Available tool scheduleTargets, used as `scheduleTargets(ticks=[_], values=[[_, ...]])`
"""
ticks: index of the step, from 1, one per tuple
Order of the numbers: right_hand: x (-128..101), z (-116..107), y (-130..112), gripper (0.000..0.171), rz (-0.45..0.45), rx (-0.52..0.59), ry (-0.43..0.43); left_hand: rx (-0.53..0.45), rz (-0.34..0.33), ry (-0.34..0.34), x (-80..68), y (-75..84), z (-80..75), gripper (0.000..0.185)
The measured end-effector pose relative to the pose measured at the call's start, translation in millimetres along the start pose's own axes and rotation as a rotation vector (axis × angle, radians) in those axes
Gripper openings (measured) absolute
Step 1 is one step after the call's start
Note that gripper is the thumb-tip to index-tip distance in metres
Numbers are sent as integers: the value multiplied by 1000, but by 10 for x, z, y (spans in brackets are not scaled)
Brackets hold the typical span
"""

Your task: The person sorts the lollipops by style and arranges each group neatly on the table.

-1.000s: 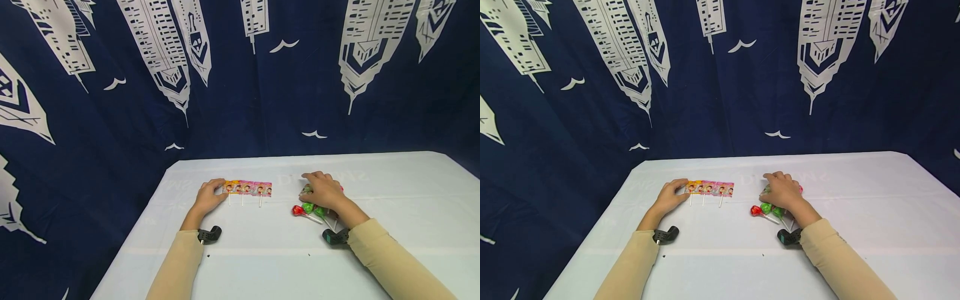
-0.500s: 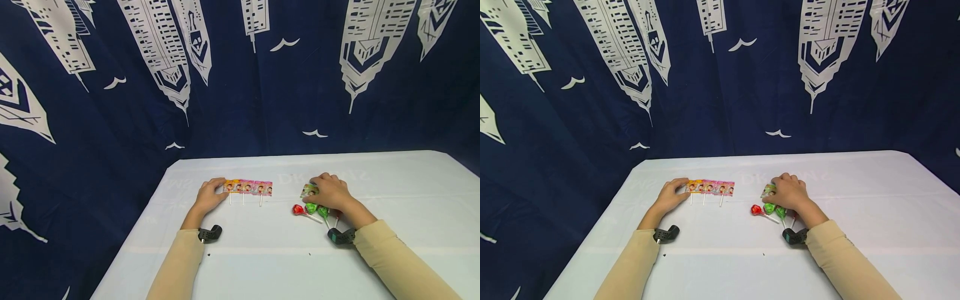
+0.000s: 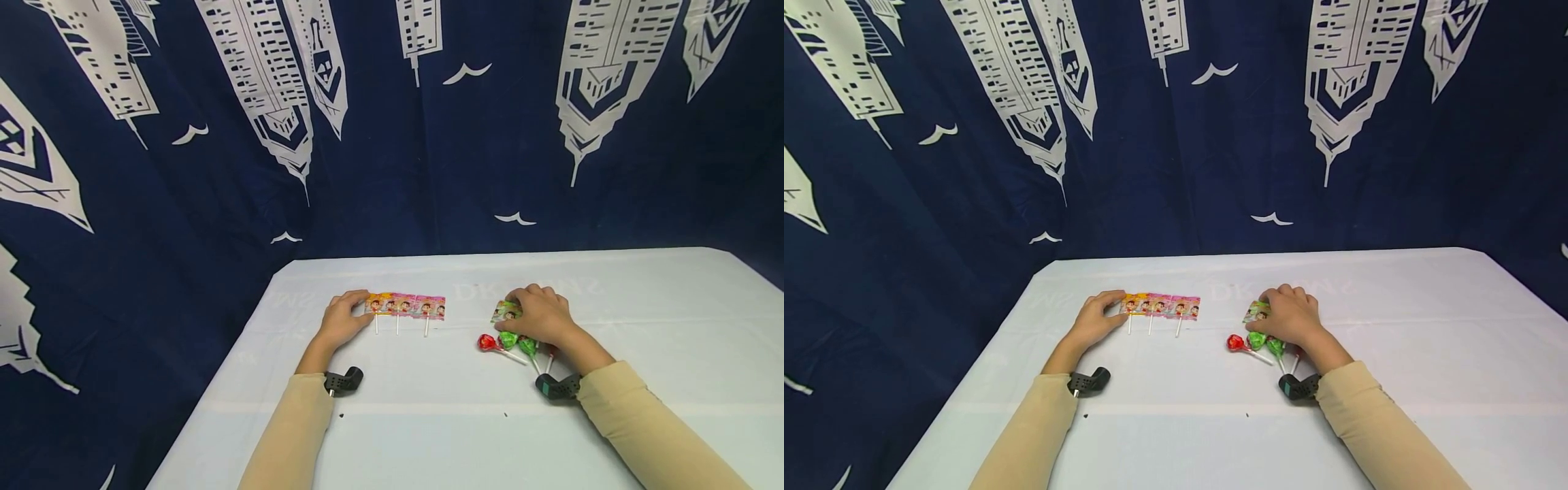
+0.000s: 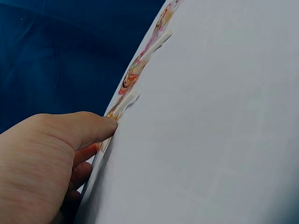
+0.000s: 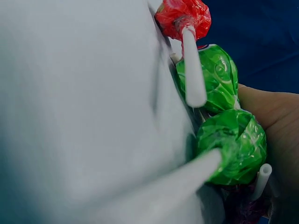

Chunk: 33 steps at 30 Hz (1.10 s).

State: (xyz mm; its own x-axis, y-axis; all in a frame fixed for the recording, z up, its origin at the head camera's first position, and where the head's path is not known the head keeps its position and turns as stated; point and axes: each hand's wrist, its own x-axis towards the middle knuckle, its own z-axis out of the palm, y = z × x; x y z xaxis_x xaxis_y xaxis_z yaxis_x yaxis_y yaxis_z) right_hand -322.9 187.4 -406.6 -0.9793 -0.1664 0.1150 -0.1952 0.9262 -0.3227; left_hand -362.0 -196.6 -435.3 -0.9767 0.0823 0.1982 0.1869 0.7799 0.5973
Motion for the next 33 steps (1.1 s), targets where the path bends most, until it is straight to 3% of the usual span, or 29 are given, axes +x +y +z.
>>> scheduleTargets(ticks=[33], values=[[-6,26,3,63,-36,11,51,17,12,8,4,-5,13,51]])
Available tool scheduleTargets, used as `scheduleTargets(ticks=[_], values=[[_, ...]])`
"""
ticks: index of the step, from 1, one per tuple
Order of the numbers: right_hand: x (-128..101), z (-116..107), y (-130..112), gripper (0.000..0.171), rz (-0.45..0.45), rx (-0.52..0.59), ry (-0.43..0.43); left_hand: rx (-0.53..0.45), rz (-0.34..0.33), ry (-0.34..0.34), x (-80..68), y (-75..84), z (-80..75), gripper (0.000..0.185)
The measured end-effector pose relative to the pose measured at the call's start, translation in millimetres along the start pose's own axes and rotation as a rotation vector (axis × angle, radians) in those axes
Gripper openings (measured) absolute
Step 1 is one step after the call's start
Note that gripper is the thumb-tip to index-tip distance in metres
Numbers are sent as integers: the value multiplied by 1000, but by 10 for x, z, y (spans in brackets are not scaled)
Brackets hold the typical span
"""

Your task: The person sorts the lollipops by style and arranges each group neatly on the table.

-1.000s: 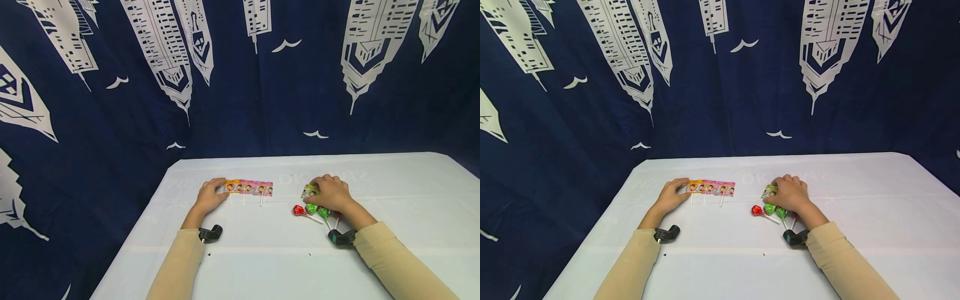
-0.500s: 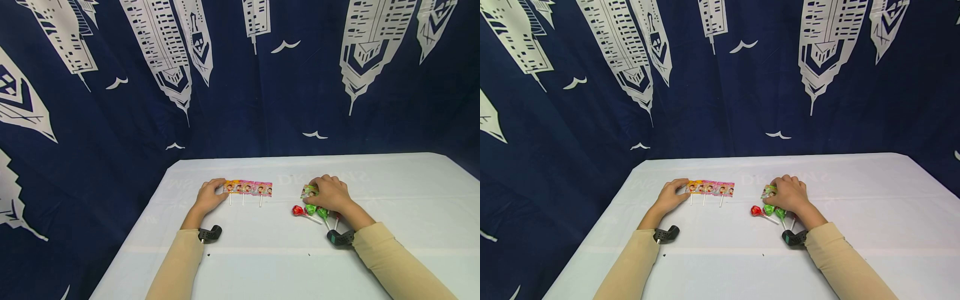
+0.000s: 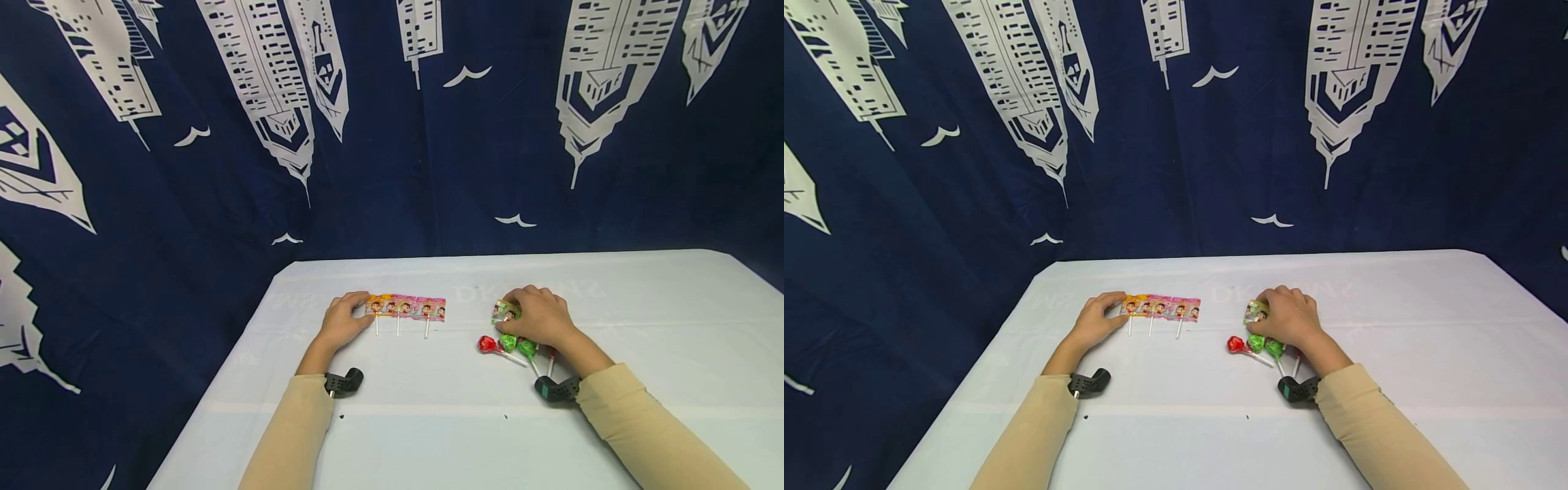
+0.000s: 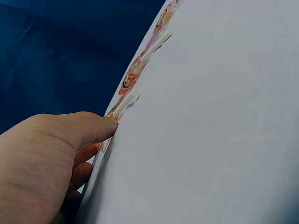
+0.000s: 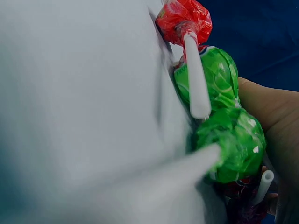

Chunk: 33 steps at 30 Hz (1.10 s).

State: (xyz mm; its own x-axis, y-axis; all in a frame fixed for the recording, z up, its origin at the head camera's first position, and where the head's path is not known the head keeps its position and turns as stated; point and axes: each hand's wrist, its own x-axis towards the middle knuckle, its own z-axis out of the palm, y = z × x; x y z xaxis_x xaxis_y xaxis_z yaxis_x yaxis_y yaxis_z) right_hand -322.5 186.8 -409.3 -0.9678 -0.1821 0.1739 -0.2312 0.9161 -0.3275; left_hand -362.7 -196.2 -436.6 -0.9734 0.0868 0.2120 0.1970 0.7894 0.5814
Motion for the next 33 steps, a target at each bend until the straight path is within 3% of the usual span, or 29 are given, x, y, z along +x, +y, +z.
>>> scheduleTargets(ticks=[13,24,33], values=[[34,-2,2,62,-32,23,59,-3,-9,-4,0,5,3,51],[97,0,-74,60,-65,71,202,11,1,2,4,-22,-24,50],[79,-80,-135,59,-79,108,219,3,-2,-18,8,-12,-21,52]])
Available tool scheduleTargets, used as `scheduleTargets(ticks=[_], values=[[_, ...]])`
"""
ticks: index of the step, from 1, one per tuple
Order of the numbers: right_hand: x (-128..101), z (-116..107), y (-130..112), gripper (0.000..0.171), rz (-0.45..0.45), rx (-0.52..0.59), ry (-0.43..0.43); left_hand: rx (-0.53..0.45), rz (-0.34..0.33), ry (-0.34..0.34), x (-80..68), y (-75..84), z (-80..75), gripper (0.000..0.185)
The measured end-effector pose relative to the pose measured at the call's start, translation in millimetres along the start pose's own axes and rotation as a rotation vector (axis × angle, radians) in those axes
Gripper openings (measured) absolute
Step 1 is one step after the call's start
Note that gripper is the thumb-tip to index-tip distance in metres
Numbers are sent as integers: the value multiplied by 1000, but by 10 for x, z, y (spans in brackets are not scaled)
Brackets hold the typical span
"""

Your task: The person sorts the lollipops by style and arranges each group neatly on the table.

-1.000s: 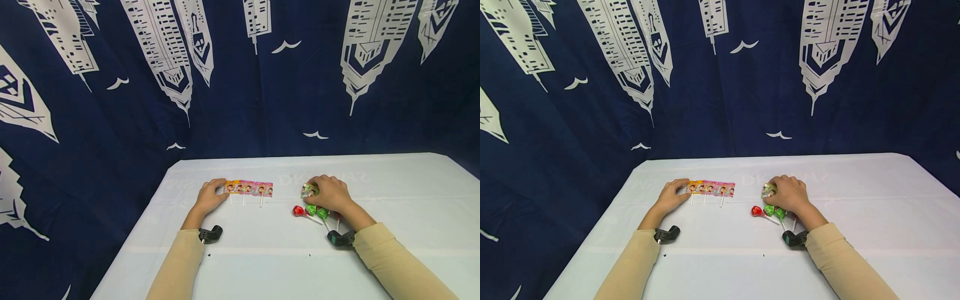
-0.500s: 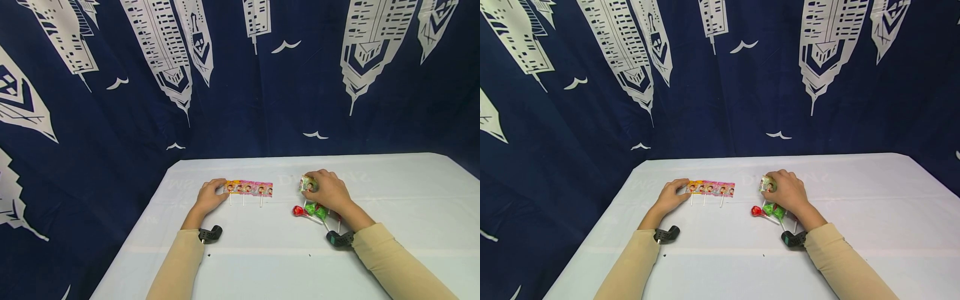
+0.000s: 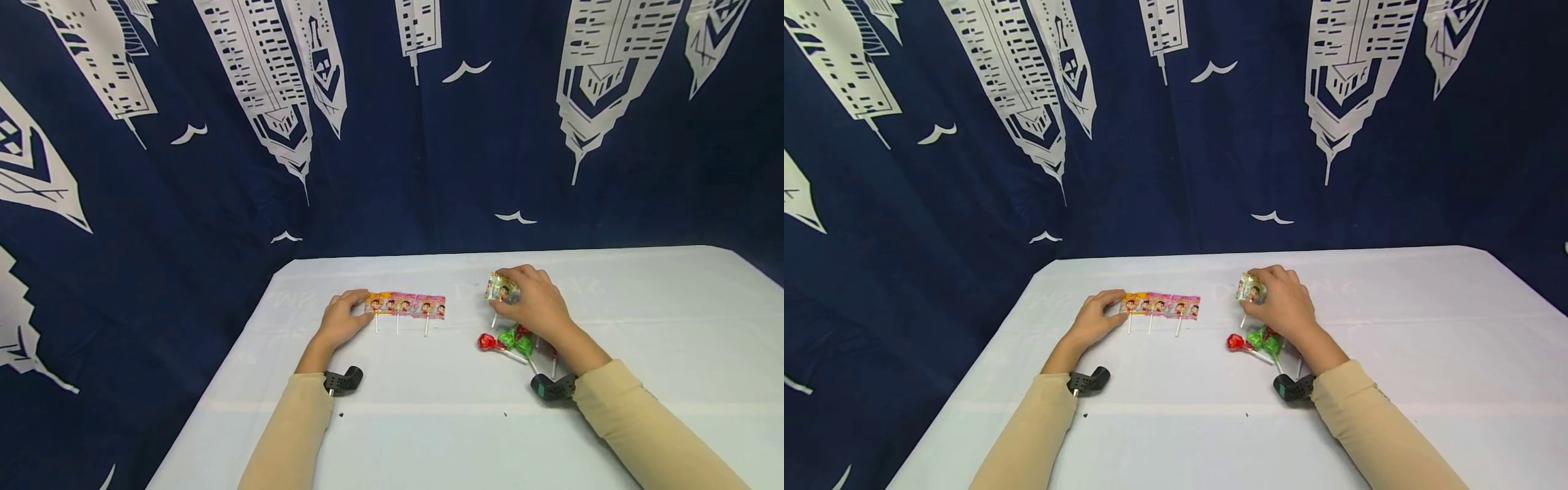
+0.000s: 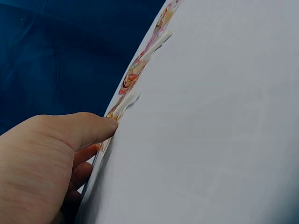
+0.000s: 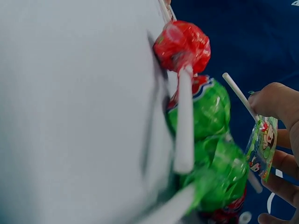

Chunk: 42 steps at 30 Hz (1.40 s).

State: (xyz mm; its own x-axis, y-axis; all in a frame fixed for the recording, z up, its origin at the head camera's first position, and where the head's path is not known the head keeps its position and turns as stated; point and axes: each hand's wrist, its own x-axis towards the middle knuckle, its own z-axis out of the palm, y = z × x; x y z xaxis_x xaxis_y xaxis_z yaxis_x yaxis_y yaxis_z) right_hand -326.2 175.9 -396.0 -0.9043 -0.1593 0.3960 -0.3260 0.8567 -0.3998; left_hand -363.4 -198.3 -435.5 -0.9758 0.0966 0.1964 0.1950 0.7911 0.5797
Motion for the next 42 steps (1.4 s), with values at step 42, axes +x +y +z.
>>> scheduleTargets(ticks=[42], values=[[304,441,-424,58,-7,127,-194,-22,-13,6,16,-12,17,51]])
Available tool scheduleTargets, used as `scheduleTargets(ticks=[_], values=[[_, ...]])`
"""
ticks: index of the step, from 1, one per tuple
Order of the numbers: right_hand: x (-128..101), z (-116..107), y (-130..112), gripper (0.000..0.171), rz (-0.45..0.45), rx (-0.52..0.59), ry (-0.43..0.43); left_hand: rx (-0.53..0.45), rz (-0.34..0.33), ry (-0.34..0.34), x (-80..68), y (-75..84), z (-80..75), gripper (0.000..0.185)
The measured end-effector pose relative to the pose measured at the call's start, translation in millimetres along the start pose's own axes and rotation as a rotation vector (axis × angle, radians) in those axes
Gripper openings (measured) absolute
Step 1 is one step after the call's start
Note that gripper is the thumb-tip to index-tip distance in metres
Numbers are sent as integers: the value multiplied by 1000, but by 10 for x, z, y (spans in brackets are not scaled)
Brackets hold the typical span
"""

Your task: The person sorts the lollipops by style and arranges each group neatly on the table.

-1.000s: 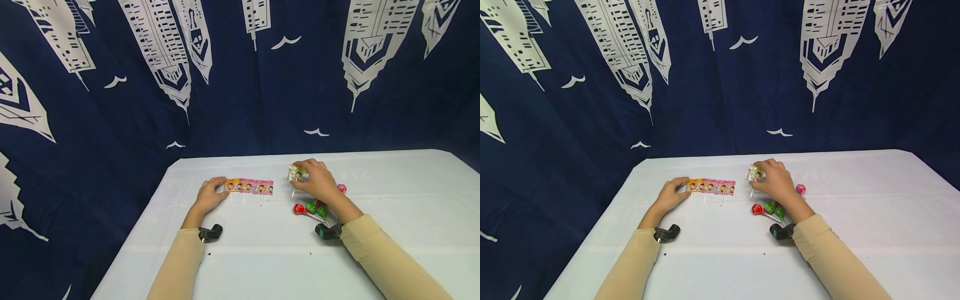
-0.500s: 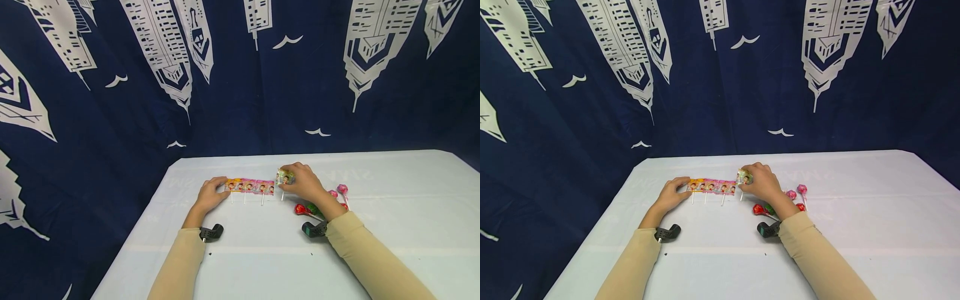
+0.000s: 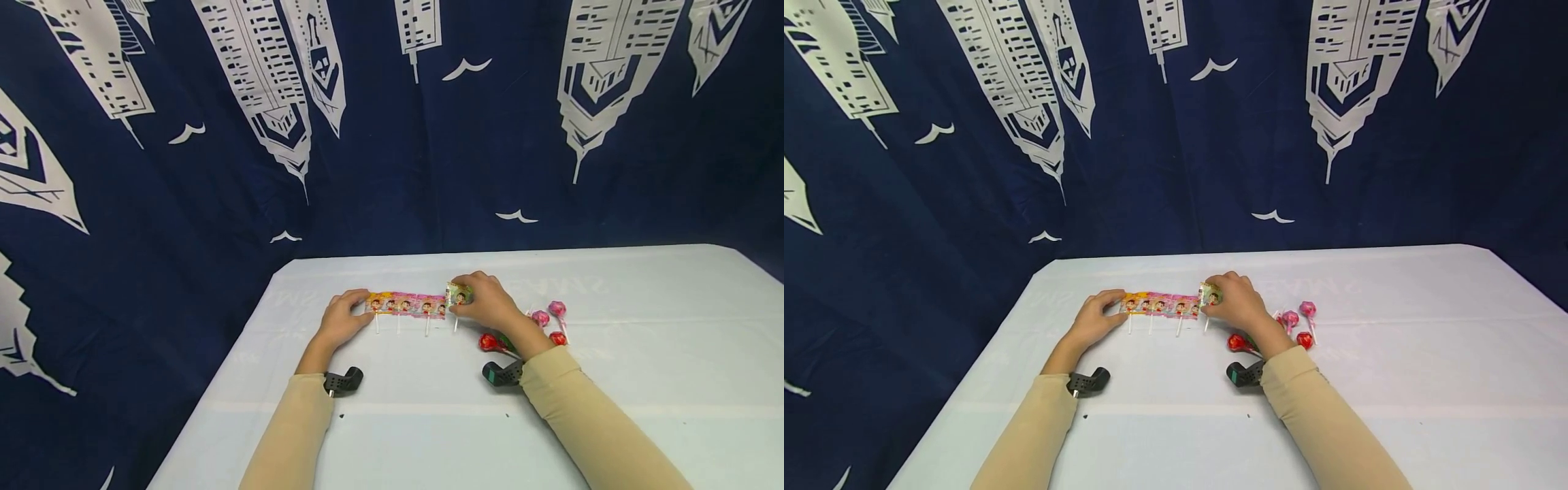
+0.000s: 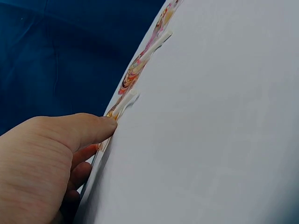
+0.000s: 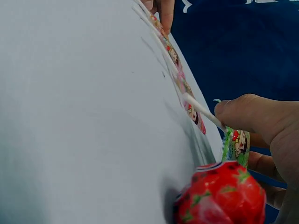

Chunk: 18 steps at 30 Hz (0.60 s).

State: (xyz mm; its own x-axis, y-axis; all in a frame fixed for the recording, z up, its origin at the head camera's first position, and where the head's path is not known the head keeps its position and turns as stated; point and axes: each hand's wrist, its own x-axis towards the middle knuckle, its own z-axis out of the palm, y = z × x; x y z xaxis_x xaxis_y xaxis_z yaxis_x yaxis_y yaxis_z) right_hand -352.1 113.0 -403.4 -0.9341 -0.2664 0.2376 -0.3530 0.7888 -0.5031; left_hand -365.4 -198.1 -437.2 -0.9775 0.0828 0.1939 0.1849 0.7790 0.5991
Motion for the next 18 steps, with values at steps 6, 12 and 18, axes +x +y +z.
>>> scheduleTargets(ticks=[6,12,18], values=[[-12,85,-65,58,10,-55,-13,-9,-9,2,-33,-26,-38,50],[-30,115,-63,57,28,-124,-26,-14,-8,-2,-32,-26,-9,50],[-33,102,-50,56,46,-150,-41,-12,3,3,-23,7,-4,51]])
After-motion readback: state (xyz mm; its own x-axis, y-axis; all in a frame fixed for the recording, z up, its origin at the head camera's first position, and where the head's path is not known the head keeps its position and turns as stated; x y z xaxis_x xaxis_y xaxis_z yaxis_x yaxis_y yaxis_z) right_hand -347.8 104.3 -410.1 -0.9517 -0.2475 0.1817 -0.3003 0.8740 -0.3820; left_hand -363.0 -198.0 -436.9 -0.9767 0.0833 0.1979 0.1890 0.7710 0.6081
